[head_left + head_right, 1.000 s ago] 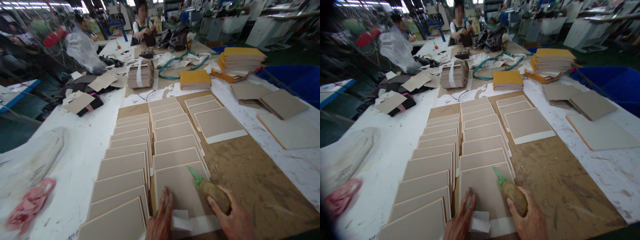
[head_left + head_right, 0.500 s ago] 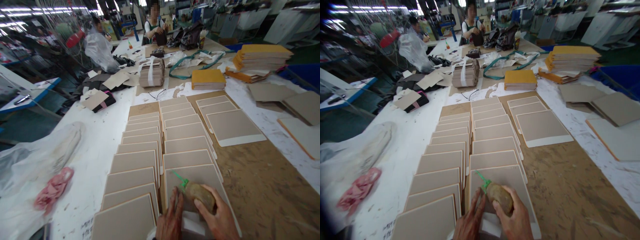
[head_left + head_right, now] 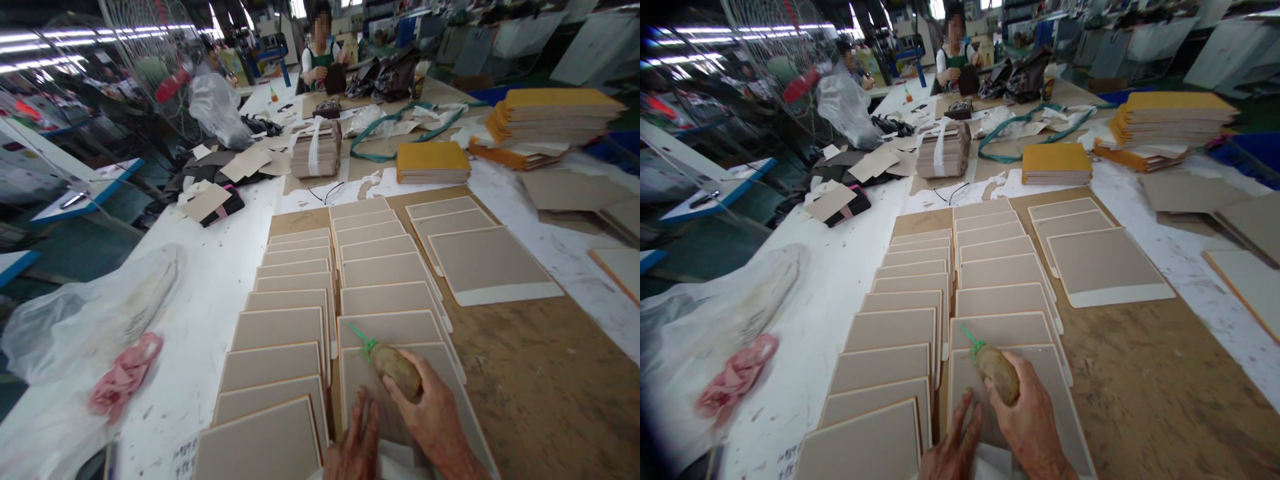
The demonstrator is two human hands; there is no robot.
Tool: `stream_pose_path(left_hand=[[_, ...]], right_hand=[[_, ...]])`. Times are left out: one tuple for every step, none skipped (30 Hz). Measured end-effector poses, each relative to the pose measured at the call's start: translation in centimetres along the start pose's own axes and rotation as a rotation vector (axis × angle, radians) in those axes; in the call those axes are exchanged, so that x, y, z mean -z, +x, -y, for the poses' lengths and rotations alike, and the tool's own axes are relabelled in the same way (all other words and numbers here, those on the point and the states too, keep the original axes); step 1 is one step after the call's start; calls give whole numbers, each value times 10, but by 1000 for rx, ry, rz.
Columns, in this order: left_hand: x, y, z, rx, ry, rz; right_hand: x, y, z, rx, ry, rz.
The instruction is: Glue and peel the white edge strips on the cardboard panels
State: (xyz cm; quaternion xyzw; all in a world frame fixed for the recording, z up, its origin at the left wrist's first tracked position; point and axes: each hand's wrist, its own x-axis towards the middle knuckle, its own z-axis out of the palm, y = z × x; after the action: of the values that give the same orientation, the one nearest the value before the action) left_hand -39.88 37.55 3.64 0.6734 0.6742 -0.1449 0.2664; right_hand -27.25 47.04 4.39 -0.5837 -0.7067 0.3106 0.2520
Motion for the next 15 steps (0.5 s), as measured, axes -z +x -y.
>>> stream_pose_path(left_hand=[[0,0,0,0,9,-11],[0,-1,-1,4,19,-13],[1,-1,-1,8,27,-9],[2,-1,-1,12,31,0],[3,-1,-2,15,29,8],[3,-1,-2,18,23,15],[4,-1,-2,20,14,21],[4,-1,-2,21,5,24],[3,0,-1,24,-4,25],[3,0,-1,29,-12,27],[1,1,0,36,-18,30],[0,2,0,43,-25,34],[-2,2,1,49,-35,40],[-3,3,2,53,-46,46],[-4,4,3,54,-58,51]], right_hand=[[-1,1,0,5,-7,1],[-1,2,0,8,-17,2],[-1,3,-1,7,-27,0],[1,4,-2,2,-35,-4],[3,4,-3,-9,-42,-12],[6,5,-5,-25,-45,-22],[10,5,-7,-46,-47,-32],[14,5,-10,-71,-51,-42],[19,4,-14,-98,-59,-54],[23,4,-18,-125,-70,-65],[28,3,-22,-153,-83,-75],[33,2,-27,-182,-96,-88],[39,1,-32,-211,-111,-105],[45,0,-36,-243,-126,-127],[50,-1,-41,-276,-140,-150]])
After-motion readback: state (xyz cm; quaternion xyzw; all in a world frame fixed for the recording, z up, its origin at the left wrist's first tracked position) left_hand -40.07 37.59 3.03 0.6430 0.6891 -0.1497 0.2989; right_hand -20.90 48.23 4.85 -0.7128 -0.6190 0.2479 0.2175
